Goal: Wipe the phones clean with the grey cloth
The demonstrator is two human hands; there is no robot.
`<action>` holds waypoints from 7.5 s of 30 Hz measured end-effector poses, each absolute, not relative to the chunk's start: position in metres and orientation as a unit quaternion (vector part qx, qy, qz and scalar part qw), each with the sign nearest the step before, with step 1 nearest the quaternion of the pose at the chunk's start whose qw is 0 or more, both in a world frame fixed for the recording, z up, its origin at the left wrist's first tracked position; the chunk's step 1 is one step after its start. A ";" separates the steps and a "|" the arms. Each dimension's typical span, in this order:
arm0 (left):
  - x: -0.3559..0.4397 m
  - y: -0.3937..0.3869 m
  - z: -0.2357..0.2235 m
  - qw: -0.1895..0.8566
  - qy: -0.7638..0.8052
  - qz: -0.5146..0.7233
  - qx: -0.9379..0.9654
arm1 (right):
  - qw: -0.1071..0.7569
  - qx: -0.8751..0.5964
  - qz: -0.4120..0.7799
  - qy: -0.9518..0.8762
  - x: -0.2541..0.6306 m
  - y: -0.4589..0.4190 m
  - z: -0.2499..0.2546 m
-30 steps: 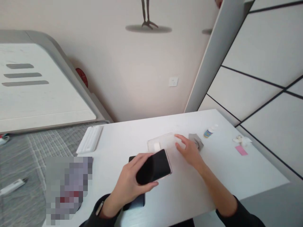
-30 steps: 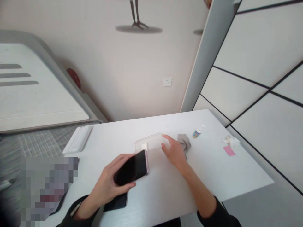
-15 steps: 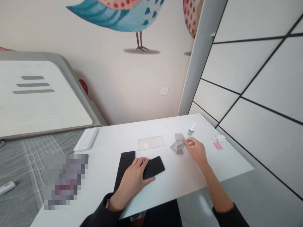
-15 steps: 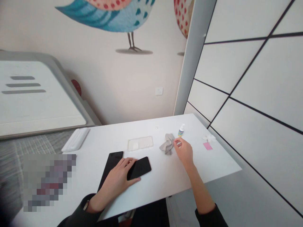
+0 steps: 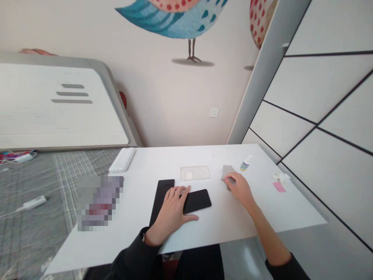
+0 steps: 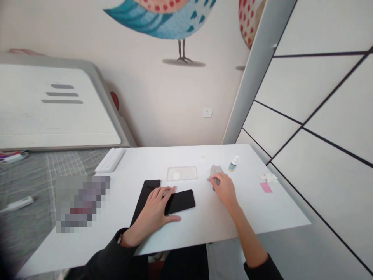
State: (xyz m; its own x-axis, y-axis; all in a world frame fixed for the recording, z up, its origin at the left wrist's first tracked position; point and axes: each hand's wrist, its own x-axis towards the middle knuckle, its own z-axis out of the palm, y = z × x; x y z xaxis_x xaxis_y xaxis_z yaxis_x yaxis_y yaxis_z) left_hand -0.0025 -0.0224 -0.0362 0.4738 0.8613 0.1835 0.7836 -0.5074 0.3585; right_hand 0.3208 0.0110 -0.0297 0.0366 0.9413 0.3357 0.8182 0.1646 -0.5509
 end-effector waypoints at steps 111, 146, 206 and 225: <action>-0.044 -0.045 -0.045 0.201 0.508 0.212 0.810 | 0.153 -0.438 0.116 -0.878 0.206 -0.081 -0.046; -0.044 -0.040 -0.046 0.207 0.497 0.224 0.812 | 0.153 -0.466 0.129 -0.862 0.221 -0.070 -0.045; -0.043 -0.039 -0.045 0.197 0.488 0.212 0.823 | 0.153 -0.414 0.084 -0.893 0.194 -0.065 -0.051; -0.042 -0.042 -0.047 0.189 0.503 0.207 0.817 | 0.156 -0.431 0.081 -0.885 0.193 -0.062 -0.052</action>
State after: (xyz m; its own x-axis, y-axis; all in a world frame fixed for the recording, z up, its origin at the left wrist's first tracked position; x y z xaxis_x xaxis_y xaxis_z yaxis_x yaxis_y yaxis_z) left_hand -0.0422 -0.0423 -0.0467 0.4072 0.9012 0.1487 0.7444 -0.4217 0.5178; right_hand 0.1928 -0.0616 -0.0524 -0.5795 0.7886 0.2057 0.7381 0.6149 -0.2779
